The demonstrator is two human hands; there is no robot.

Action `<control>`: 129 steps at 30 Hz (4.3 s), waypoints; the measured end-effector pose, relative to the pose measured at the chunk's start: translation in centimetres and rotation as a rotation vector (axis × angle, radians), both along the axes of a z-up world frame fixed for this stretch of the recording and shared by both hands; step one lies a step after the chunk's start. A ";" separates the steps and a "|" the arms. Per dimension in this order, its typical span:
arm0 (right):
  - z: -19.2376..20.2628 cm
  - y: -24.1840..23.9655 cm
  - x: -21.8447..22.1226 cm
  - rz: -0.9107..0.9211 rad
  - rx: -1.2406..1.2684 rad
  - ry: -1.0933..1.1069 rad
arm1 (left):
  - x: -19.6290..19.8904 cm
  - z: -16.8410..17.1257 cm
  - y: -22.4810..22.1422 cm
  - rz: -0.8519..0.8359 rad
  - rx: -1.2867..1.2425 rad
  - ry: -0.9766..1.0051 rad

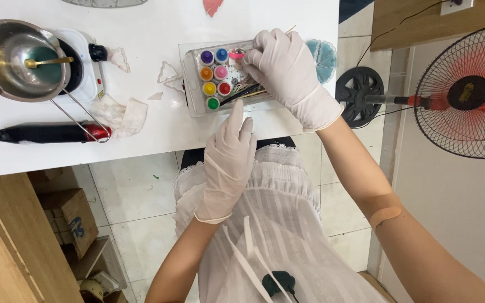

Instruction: Preparing and organizing decorative wax pieces and components for candle production.

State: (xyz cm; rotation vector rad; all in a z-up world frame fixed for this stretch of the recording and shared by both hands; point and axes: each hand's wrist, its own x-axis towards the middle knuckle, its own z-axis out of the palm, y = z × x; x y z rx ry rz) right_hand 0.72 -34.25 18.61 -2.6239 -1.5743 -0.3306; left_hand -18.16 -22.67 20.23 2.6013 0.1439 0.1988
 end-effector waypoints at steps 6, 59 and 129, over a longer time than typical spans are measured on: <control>2.2 -1.0 -1.6 -0.114 0.207 0.104 | 0.7 2.4 0.5 0.124 -0.278 -0.234; 8.4 -5.0 -8.7 -0.212 0.979 1.103 | 2.8 7.4 3.6 -0.255 -0.410 -0.456; 7.6 -11.4 -1.1 -0.741 0.888 0.477 | 3.8 3.7 -5.4 0.079 -1.440 0.201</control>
